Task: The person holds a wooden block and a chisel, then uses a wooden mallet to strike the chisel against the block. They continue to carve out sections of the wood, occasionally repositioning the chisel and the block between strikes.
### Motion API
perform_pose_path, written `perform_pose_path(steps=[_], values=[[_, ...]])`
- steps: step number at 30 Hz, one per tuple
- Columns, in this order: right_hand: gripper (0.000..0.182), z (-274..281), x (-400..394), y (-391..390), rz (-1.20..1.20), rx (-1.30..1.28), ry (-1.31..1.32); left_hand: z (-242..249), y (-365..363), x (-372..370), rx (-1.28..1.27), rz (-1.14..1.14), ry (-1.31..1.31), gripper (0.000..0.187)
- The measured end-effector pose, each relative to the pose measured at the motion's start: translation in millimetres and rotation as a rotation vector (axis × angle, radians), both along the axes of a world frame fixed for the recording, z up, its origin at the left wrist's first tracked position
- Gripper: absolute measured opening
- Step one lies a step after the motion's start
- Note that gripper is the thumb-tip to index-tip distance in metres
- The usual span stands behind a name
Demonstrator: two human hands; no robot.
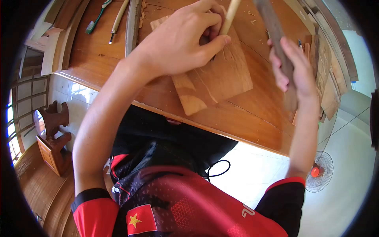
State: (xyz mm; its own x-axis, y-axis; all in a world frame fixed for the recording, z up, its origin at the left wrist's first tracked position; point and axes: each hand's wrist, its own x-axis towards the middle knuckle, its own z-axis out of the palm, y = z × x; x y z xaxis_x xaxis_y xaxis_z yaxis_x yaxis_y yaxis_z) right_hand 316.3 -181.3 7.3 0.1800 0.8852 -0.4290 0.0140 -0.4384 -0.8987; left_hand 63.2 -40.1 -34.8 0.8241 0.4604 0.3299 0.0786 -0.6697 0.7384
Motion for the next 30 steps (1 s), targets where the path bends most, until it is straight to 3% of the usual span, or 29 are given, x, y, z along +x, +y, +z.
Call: perform_pose_path(steps=[3,4,6,7,10,13,16,22,26,29,30], values=[[0.051,-32,-23,-39,-0.153,0.045,0.262,16,20,19,0.03,-0.236,0.164,0.029],[0.05,-34,-35,-49,-0.22,0.061,0.284,12,17,24,0.123,-0.231,0.093,0.027],[0.047,-36,-46,-65,-0.311,0.116,0.382,17,18,25,0.06,-0.282,0.125,0.029],[0.047,-32,-47,-72,-0.315,0.132,0.363,18,17,25,0.02,-0.308,0.139,0.029],[0.048,-20,-47,-88,-0.321,0.169,0.297,4,12,20,0.22,-0.177,0.018,0.032],[0.047,-7,-39,-94,-0.297,0.119,0.084,14,8,15,0.047,-0.123,0.202,0.035],[0.046,-4,-25,-97,-0.302,0.125,0.058,13,8,13,-0.036,-0.088,0.201,0.036],[0.05,11,-10,-95,-0.223,0.061,0.035,3,9,14,0.027,-0.079,0.143,0.034],[0.05,21,0,-90,-0.053,-0.05,-0.057,26,7,13,0.068,-0.117,0.246,0.029],[0.051,21,0,-77,-0.203,0.008,-0.04,32,5,8,0.022,-0.165,0.199,0.028],[0.052,22,11,-76,-0.147,-0.058,-0.061,29,8,7,-0.002,-0.177,0.173,0.028]])
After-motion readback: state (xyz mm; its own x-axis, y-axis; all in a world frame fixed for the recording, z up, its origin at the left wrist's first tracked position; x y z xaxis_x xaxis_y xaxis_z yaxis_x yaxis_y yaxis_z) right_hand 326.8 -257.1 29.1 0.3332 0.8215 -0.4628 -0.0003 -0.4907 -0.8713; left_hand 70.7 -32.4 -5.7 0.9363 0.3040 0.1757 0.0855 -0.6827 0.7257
